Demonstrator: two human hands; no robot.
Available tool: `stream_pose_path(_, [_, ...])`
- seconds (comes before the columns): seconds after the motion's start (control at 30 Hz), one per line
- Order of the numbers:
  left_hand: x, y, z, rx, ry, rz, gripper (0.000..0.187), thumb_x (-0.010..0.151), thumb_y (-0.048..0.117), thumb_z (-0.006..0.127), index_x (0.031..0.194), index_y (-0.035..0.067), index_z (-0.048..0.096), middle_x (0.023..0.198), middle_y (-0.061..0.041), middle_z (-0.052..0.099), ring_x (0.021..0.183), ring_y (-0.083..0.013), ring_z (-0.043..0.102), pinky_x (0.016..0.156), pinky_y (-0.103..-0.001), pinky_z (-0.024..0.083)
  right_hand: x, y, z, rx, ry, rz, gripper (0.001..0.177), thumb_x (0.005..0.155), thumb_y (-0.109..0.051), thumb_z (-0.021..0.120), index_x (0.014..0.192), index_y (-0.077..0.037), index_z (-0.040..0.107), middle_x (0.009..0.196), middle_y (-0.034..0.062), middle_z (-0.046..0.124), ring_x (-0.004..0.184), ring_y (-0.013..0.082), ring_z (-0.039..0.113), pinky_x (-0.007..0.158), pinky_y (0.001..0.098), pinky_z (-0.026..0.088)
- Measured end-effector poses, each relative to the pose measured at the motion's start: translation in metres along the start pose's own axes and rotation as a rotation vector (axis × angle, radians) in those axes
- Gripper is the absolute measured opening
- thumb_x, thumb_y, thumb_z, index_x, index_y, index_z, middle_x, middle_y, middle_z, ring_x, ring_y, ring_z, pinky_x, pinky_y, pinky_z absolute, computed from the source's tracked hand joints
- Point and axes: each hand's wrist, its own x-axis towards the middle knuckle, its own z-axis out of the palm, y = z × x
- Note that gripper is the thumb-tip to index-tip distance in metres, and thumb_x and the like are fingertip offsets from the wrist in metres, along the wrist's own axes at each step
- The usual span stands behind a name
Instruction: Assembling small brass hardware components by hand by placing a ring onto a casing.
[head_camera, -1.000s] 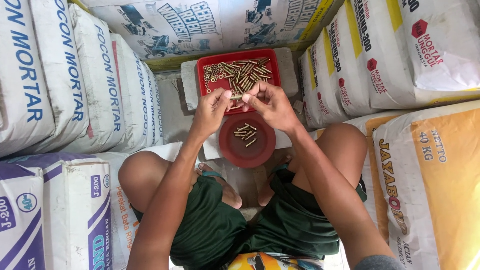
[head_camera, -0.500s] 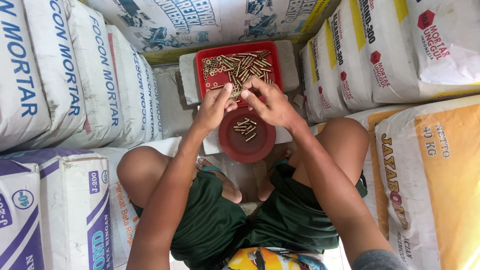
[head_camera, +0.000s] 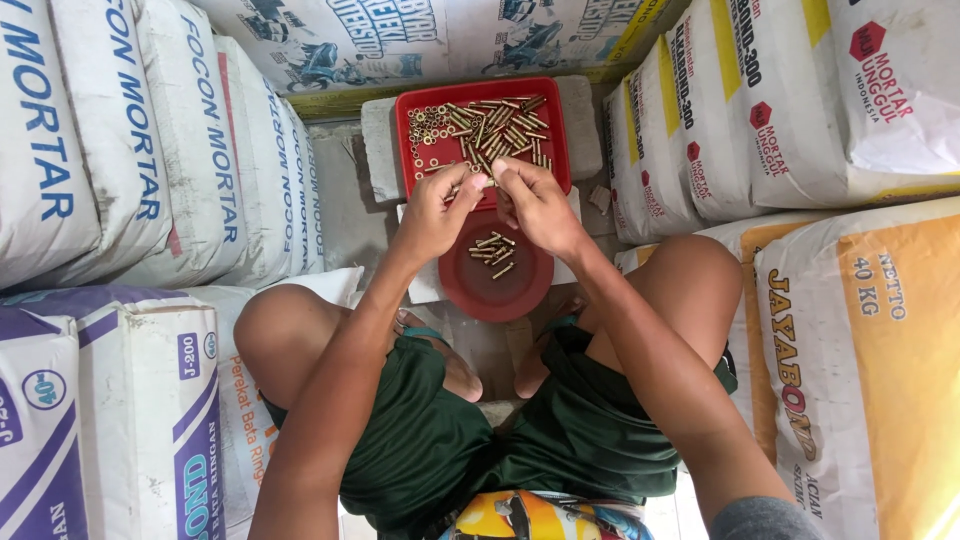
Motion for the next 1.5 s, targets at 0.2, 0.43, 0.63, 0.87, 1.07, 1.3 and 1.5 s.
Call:
stream_pose_path(0.2, [0.004, 0.013, -0.004, 0.081, -0.045, 0.068, 0.038, 0.111, 0.022, 0.054, 0.076, 0.006, 0.051, 0.061, -0.017, 0.047, 0.061, -0.0306, 0.051, 0.066, -0.037, 0.045, -0.004, -0.02, -0.005, -0.085, 0.0, 0.102, 0.045, 0.106, -0.015, 0.044, 0.062, -0.009, 0.05, 0.05, 0.0008, 0.036, 0.039, 0.0104, 0.042, 0.039, 0.0256, 0.034])
stream_pose_path(0.43, [0.004, 0.012, 0.0, -0.137, -0.035, -0.058, 0.044, 0.113, 0.021, 0.046, 0.069, 0.013, 0.052, 0.058, 0.0, 0.05, 0.063, -0.0095, 0.042, 0.063, -0.027, 0.041, 0.0, -0.017, -0.022, -0.224, -0.165, -0.125, 0.031, 0.11, -0.009, 0.048, 0.081, -0.005, 0.059, 0.06, 0.0051, 0.054, 0.057, 0.0144, 0.053, 0.061, 0.0292, 0.047])
stream_pose_path(0.63, [0.002, 0.009, -0.012, 0.079, -0.045, 0.019, 0.036, 0.109, 0.025, 0.058, 0.078, 0.006, 0.055, 0.062, -0.016, 0.049, 0.062, -0.0274, 0.052, 0.063, -0.037, 0.043, 0.002, 0.003, -0.009, 0.042, -0.117, 0.086, 0.036, 0.108, -0.017, 0.048, 0.073, -0.009, 0.052, 0.061, 0.0022, 0.039, 0.049, 0.0133, 0.048, 0.048, 0.0251, 0.04])
stream_pose_path(0.87, [0.001, 0.001, -0.005, 0.269, -0.119, 0.054, 0.025, 0.11, 0.021, 0.053, 0.093, 0.002, 0.054, 0.076, -0.022, 0.053, 0.079, -0.0461, 0.06, 0.074, -0.051, 0.049, 0.01, 0.016, -0.009, -0.402, 0.029, 0.129, 0.053, 0.108, -0.026, 0.048, 0.057, -0.012, 0.058, 0.044, 0.0028, 0.05, 0.045, 0.0172, 0.049, 0.052, 0.0324, 0.043])
stream_pose_path(1.07, [-0.01, -0.065, 0.023, 0.365, -0.247, -0.166, 0.015, 0.105, 0.017, 0.054, 0.108, 0.003, 0.058, 0.094, -0.026, 0.064, 0.097, -0.05, 0.064, 0.084, -0.057, 0.052, 0.023, 0.068, -0.032, -0.672, -0.099, 0.196, 0.031, 0.104, -0.029, 0.052, 0.096, -0.004, 0.068, 0.068, 0.0138, 0.067, 0.074, 0.0297, 0.066, 0.073, 0.0455, 0.05])
stream_pose_path(1.3, [-0.068, -0.162, 0.079, 0.751, -0.753, -0.467, 0.025, 0.097, 0.01, 0.054, 0.108, 0.006, 0.075, 0.105, -0.023, 0.076, 0.107, -0.0417, 0.072, 0.089, -0.055, 0.058, 0.01, 0.218, -0.039, -1.11, -0.385, 0.211, 0.03, 0.092, -0.021, 0.06, 0.091, 0.004, 0.076, 0.089, 0.0286, 0.074, 0.092, 0.0483, 0.071, 0.086, 0.0568, 0.054])
stream_pose_path(1.5, [-0.076, -0.196, 0.098, 0.738, -0.77, -0.428, 0.02, 0.09, 0.002, 0.06, 0.101, 0.001, 0.077, 0.093, -0.023, 0.077, 0.09, -0.0428, 0.076, 0.076, -0.054, 0.061, 0.016, 0.277, -0.039, -1.127, -0.454, 0.505, 0.03, 0.092, -0.026, 0.058, 0.089, -0.005, 0.079, 0.083, 0.0173, 0.074, 0.085, 0.038, 0.074, 0.074, 0.0458, 0.06])
